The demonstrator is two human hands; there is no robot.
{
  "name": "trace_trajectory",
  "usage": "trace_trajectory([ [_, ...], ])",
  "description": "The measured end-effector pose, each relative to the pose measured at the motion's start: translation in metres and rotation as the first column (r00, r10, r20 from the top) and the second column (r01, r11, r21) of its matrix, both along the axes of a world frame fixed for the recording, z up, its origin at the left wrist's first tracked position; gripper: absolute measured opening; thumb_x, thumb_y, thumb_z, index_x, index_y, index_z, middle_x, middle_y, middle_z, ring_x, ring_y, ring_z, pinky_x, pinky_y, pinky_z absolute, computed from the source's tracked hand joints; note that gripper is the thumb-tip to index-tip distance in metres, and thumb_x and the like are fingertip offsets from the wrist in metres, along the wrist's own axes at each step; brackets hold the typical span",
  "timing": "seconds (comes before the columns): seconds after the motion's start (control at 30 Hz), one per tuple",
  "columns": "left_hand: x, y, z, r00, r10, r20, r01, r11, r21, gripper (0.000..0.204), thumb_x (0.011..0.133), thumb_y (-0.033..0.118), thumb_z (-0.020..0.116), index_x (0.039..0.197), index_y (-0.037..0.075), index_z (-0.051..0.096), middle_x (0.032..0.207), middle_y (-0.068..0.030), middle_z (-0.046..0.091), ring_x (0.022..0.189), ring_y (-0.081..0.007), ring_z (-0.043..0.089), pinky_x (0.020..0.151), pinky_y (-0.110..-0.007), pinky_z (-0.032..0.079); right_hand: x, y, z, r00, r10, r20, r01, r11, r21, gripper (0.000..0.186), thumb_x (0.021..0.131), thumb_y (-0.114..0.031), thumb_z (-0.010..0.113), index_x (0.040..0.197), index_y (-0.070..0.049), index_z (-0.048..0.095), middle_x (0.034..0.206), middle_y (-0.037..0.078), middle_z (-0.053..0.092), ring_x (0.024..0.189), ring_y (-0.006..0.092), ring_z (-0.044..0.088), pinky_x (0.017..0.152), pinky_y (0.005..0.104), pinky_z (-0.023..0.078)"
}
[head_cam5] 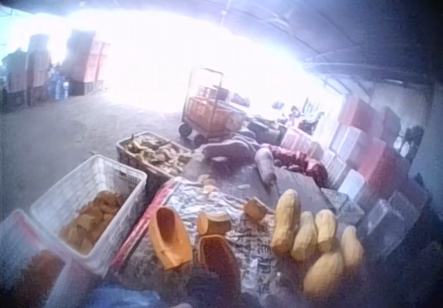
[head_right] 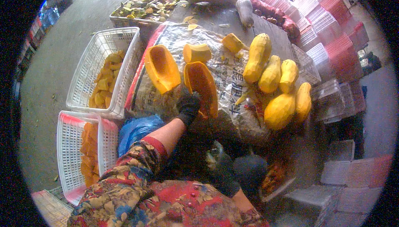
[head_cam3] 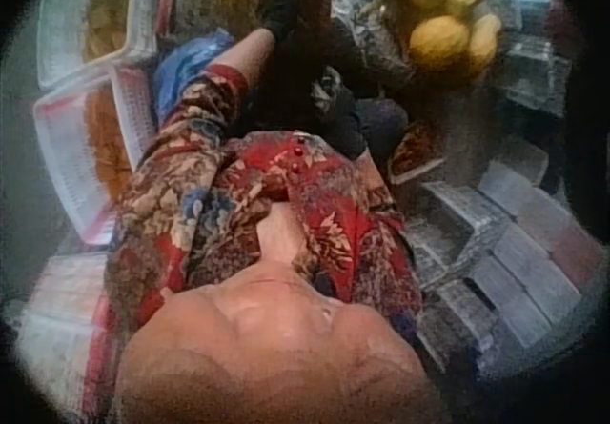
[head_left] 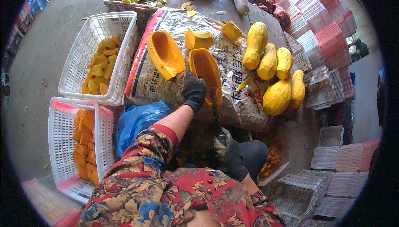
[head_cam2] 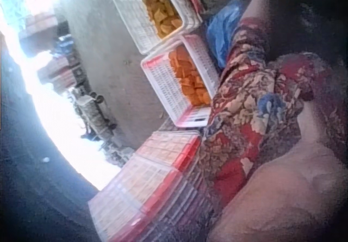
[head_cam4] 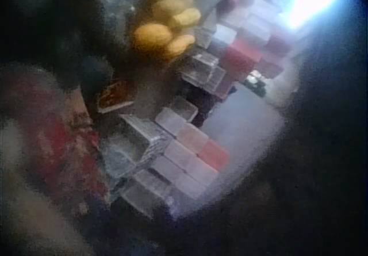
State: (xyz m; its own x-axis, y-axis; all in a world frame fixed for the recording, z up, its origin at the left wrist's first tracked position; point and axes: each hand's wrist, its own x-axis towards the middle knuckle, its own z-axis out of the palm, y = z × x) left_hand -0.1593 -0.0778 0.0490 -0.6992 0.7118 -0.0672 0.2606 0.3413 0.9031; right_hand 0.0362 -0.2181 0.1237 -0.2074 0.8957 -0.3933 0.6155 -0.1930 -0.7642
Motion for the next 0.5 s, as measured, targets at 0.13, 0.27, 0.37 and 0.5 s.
trace_trajectory([
  [0.13,0.000,0.005,-0.015,0.999,0.016,-0.043,-0.017,0.999,-0.027,0.055,0.086,0.040,0.054,0.127,0.004,0.046,0.118,-0.0258,0.058,0.102,-0.0443,0.058,0.085,-0.051,0.047,-0.002,0.003,0.006,0.998,-0.062,0.012,0.062,0.997,0.043,0.049,0.088,-0.014,0.066,0.132,-0.005,0.047,0.090,0.011,0.066,0.078,0.0159,0.060,0.072,0.0321,0.050],
  [0.27,-0.003,0.005,-0.008,0.999,-0.014,0.040,0.018,0.995,-0.102,0.053,0.086,0.036,0.056,0.126,0.002,0.046,0.116,-0.0263,0.058,0.104,-0.0439,0.057,0.086,-0.050,0.046,-0.004,0.011,0.009,0.990,0.085,0.112,-0.111,0.961,0.253,0.052,0.090,-0.013,0.063,0.137,-0.010,0.041,0.085,0.007,0.061,0.069,0.0151,0.058,0.060,0.0304,0.049],
  [0.37,-0.004,0.001,0.000,0.984,-0.032,0.174,0.044,0.997,-0.066,0.059,0.082,0.018,0.061,0.134,-0.001,0.039,0.127,-0.0262,0.052,0.118,-0.0408,0.050,0.099,-0.043,0.041,-0.006,0.012,0.012,0.994,-0.084,-0.062,0.087,0.996,0.037,0.051,0.088,-0.014,0.065,0.135,-0.009,0.044,0.086,0.008,0.063,0.073,0.0169,0.060,0.066,0.0316,0.049],
  [0.5,-0.003,0.000,0.002,0.997,0.004,0.076,-0.003,1.000,-0.013,0.060,0.083,0.021,0.061,0.134,-0.001,0.038,0.127,-0.0262,0.051,0.119,-0.0410,0.050,0.099,-0.044,0.040,-0.009,0.009,0.018,0.978,0.098,0.185,-0.144,0.956,0.256,0.050,0.086,-0.015,0.068,0.132,-0.009,0.048,0.086,0.010,0.064,0.074,0.0207,0.062,0.069,0.0336,0.050],
])
